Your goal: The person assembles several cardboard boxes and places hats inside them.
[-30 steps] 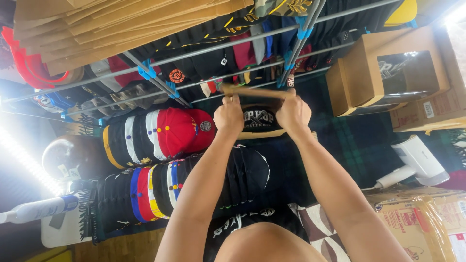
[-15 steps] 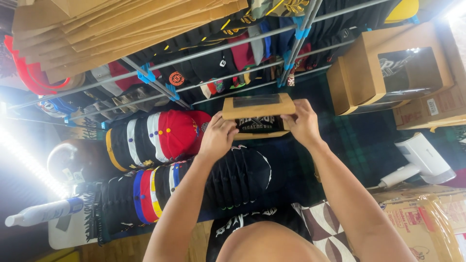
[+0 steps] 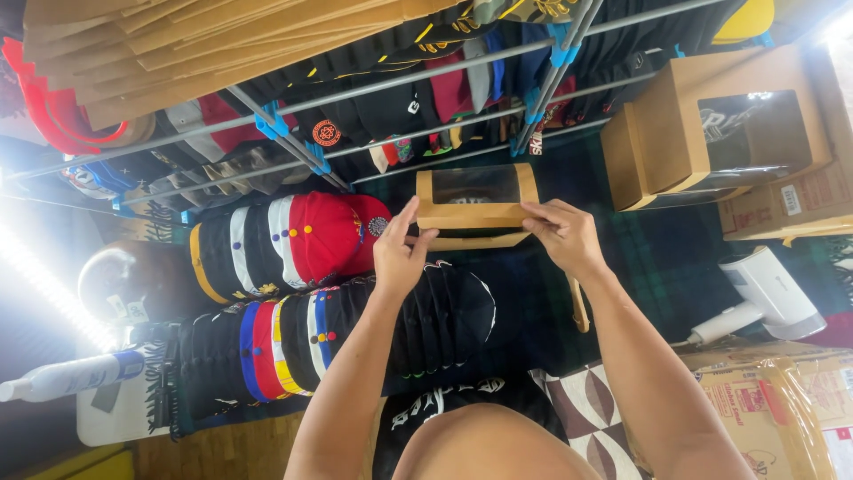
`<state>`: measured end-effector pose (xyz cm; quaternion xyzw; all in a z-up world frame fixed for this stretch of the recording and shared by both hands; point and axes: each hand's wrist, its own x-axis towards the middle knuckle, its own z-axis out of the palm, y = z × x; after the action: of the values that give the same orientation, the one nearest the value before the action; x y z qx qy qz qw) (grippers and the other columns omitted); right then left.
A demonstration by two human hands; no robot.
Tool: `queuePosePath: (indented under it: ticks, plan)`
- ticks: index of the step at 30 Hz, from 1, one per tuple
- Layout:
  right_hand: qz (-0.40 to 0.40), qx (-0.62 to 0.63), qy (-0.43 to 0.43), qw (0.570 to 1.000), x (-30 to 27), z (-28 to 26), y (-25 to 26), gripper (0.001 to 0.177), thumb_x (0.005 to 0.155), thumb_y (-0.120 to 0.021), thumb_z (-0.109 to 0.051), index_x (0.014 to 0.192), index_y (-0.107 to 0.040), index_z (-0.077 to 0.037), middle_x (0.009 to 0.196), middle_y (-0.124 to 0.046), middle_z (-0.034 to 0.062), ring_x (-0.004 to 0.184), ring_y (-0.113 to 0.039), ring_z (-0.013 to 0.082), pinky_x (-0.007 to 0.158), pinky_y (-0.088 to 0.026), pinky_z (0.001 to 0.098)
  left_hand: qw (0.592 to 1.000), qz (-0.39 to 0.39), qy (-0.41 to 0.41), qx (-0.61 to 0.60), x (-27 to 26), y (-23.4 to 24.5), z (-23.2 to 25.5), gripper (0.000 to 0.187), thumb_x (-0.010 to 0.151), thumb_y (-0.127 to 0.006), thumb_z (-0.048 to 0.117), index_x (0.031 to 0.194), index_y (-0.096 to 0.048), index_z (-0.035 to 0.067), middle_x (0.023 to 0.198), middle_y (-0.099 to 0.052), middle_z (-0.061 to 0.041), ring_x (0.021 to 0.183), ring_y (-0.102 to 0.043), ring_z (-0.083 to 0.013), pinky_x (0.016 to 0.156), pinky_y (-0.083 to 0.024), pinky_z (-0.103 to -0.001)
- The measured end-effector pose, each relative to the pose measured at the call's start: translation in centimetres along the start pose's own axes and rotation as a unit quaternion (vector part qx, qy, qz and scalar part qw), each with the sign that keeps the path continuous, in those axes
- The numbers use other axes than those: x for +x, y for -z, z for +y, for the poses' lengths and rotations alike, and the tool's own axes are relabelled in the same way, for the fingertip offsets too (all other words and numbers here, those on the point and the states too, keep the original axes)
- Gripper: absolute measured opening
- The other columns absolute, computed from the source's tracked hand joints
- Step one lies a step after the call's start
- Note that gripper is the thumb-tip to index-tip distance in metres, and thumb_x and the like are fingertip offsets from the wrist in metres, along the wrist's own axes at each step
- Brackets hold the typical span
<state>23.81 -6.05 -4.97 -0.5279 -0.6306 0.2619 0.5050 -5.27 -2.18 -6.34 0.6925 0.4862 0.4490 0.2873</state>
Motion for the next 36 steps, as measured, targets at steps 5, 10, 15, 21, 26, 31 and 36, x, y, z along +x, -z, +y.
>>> queuePosePath:
  ticks: [5,10,15,21,26,31,36]
  plan:
    - [0.052,-0.080,0.001,0.995,-0.9,1.4,-1.2,0.017,0.089,-0.085,-0.007,0.106,-0.084,-0.012,0.084,-0.072,0.0037,0.074,-0.073,0.0183,0.066,-0.059,0.0267,0.996,0.016,-0.021,0.090,0.4,-0.4,-1.2,0.027,0.083,-0.084,0.011,0.106,-0.080,0.024,0.096,-0.075,0.007,0.085,-0.076,-0.0180,0.065,-0.064,-0.022]
    - [0.070,-0.265,0.135,0.952,-2.4,1.6,-1.6,0.011,0.092,-0.082,-0.009,0.103,-0.083,-0.010,0.079,-0.065,0.0031,0.071,-0.067,0.0186,0.060,-0.058,0.0259,0.976,-0.003,-0.103,0.193,0.6,0.7,-0.3,0.013,0.088,-0.080,0.023,0.100,-0.078,0.026,0.084,-0.074,0.003,0.078,-0.075,-0.0213,0.062,-0.066,-0.032]
    - [0.085,-0.404,0.202,0.888,-4.2,2.6,-2.2,0.010,0.099,-0.073,-0.014,0.104,-0.080,-0.013,0.088,-0.069,0.0033,0.077,-0.070,0.0180,0.062,-0.057,0.0276,0.945,-0.002,-0.207,0.253,-0.6,0.3,-3.5,0.014,0.094,-0.074,0.022,0.107,-0.077,0.022,0.090,-0.071,0.002,0.087,-0.073,-0.0201,0.067,-0.062,-0.030]
    - [0.134,-0.488,0.159,0.848,-5.1,1.3,-3.4,0.006,0.097,-0.074,-0.015,0.098,-0.078,-0.020,0.086,-0.069,0.0002,0.067,-0.068,0.0182,0.065,-0.054,0.0301,0.913,-0.001,-0.271,0.304,-1.2,-0.3,-4.8,0.022,0.096,-0.066,0.012,0.116,-0.074,0.018,0.093,-0.057,-0.001,0.102,-0.068,-0.0213,0.070,-0.059,-0.030]
    - [0.135,-0.328,0.053,0.933,-4.0,3.5,-3.2,0.002,0.094,-0.081,-0.020,0.095,-0.081,-0.021,0.085,-0.073,-0.0055,0.067,-0.072,0.0176,0.059,-0.057,0.0255,0.925,-0.003,-0.247,0.289,-0.7,0.0,-4.5,0.021,0.094,-0.064,0.012,0.108,-0.077,0.020,0.090,-0.055,0.004,0.091,-0.066,-0.0157,0.069,-0.057,-0.025]
    - [0.126,-0.342,0.100,0.926,-2.4,2.7,-2.5,0.009,0.095,-0.080,-0.017,0.103,-0.080,-0.021,0.087,-0.072,-0.0068,0.071,-0.073,0.0144,0.061,-0.059,0.0255,0.949,-0.020,-0.181,0.258,-0.4,0.1,-3.4,0.021,0.094,-0.065,0.012,0.107,-0.079,0.019,0.087,-0.056,0.001,0.084,-0.067,-0.0206,0.069,-0.057,-0.031]
    - [0.110,-0.405,0.139,0.897,-3.3,3.9,-2.3,0.008,0.095,-0.078,-0.017,0.101,-0.078,-0.023,0.085,-0.073,-0.0057,0.072,-0.073,0.0111,0.064,-0.059,0.0230,0.968,-0.017,-0.151,0.202,-0.6,-0.5,-3.9,0.020,0.094,-0.065,0.012,0.105,-0.080,0.018,0.086,-0.058,0.001,0.083,-0.068,-0.0210,0.069,-0.057,-0.029]
